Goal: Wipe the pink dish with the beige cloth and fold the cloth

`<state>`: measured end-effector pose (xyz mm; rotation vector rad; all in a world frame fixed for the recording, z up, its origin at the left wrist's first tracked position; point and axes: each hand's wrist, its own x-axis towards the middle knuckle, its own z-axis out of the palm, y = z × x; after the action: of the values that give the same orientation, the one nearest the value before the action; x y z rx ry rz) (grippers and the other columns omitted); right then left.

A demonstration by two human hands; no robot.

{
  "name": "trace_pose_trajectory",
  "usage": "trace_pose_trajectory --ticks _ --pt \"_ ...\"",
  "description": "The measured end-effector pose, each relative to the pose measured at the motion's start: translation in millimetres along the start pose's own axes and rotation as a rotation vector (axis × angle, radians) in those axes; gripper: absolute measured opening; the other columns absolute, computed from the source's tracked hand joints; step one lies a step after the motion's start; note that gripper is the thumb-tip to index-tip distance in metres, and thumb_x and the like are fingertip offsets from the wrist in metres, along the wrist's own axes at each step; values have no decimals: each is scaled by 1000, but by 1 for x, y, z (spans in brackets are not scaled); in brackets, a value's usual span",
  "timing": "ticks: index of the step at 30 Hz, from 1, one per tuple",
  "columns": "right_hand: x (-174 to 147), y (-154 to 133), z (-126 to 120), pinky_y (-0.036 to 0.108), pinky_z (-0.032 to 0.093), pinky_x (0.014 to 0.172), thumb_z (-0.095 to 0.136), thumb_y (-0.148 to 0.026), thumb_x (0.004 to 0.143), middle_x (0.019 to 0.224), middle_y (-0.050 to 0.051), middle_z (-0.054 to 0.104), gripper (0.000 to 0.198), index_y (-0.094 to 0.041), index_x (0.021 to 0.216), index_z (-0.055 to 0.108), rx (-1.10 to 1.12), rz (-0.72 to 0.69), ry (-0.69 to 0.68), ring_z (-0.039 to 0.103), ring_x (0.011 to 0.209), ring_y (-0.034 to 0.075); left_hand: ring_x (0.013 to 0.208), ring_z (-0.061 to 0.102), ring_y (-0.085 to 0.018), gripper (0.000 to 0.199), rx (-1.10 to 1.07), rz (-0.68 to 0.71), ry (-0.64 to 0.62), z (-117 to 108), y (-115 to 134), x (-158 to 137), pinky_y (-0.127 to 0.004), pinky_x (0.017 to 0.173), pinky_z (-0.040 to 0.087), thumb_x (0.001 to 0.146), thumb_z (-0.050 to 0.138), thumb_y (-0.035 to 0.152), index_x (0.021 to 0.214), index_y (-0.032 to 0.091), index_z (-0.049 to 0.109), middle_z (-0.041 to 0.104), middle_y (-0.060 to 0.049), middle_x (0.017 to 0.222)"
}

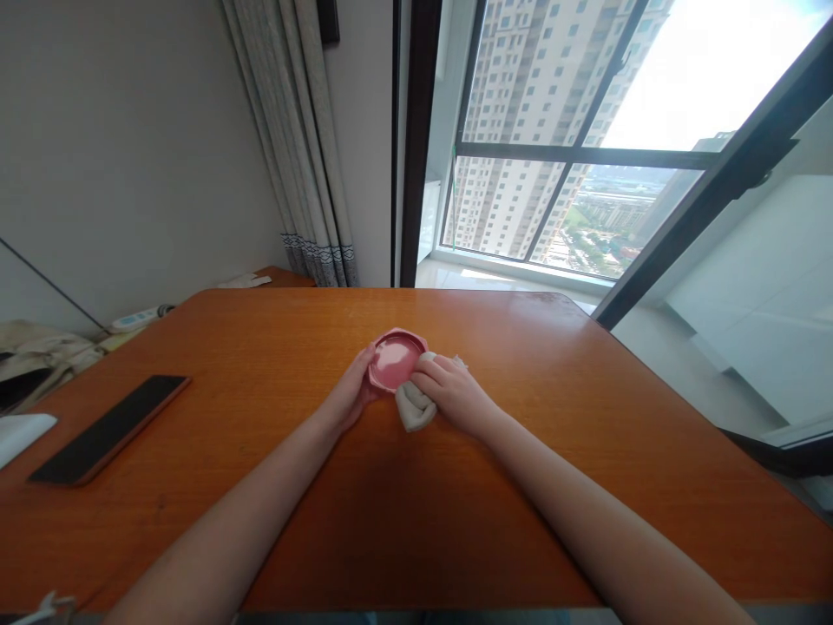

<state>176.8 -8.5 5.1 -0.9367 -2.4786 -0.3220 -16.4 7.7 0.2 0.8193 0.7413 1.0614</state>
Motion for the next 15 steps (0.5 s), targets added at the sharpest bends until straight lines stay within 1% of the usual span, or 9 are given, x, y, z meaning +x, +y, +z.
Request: trace_pose_trajectory --ticks 2,4,7,9,11,12,13,15 --pt "-1 6 -3 32 40 78 39 -20 93 104 8 58 21 -19 103 57 -21 -15 -21 49 91 20 75 59 -16 42 18 49 -18 -5 3 2 -27 62 49 78 58 47 109 18 55 63 -7 95" --pt "0 3 -3 32 40 77 40 -19 92 108 8 57 21 -19 106 56 -31 20 -24 49 92 20 72 58 -14 40 23 90 5 -5 1 4 -27 63 49 77 61 43 107 19 54 62 -5 91" --pt "3 -14 3 32 41 76 44 -18 90 114 10 55 26 -19 115 52 -62 127 10 49 95 21 73 57 -12 37 -39 159 104 6 -9 5 -26 67 49 75 63 42 101 18 54 60 -2 86" --pt "6 -28 8 32 40 71 45 -17 89 109 11 56 27 -17 115 52 -105 227 47 48 92 22 74 57 -11 35 -101 202 173 16 -16 3 -24 70 48 74 65 41 97 18 53 59 0 82" --pt "8 -33 8 31 39 68 47 -17 88 97 10 58 18 -18 103 56 -125 294 47 48 85 21 71 56 -10 36 -125 208 193 21 -19 2 -22 70 47 72 67 41 96 19 52 58 2 77" --pt "8 -31 7 31 39 67 48 -17 88 92 8 58 12 -18 96 57 -122 298 37 47 81 20 70 56 -9 37 -116 194 183 21 -19 1 -22 69 47 71 69 40 96 19 52 57 3 77" --pt "7 -26 5 30 39 67 48 -18 88 89 7 58 9 -19 90 57 -114 270 19 46 79 19 71 56 -10 38 -98 174 163 19 -17 1 -22 69 47 70 70 39 98 20 52 58 3 78" --pt "5 -12 0 30 39 69 48 -18 88 89 6 57 9 -20 86 57 -108 142 -27 46 80 18 79 59 -12 42 -56 135 130 12 -12 2 -24 71 48 70 70 38 104 21 52 61 0 89"
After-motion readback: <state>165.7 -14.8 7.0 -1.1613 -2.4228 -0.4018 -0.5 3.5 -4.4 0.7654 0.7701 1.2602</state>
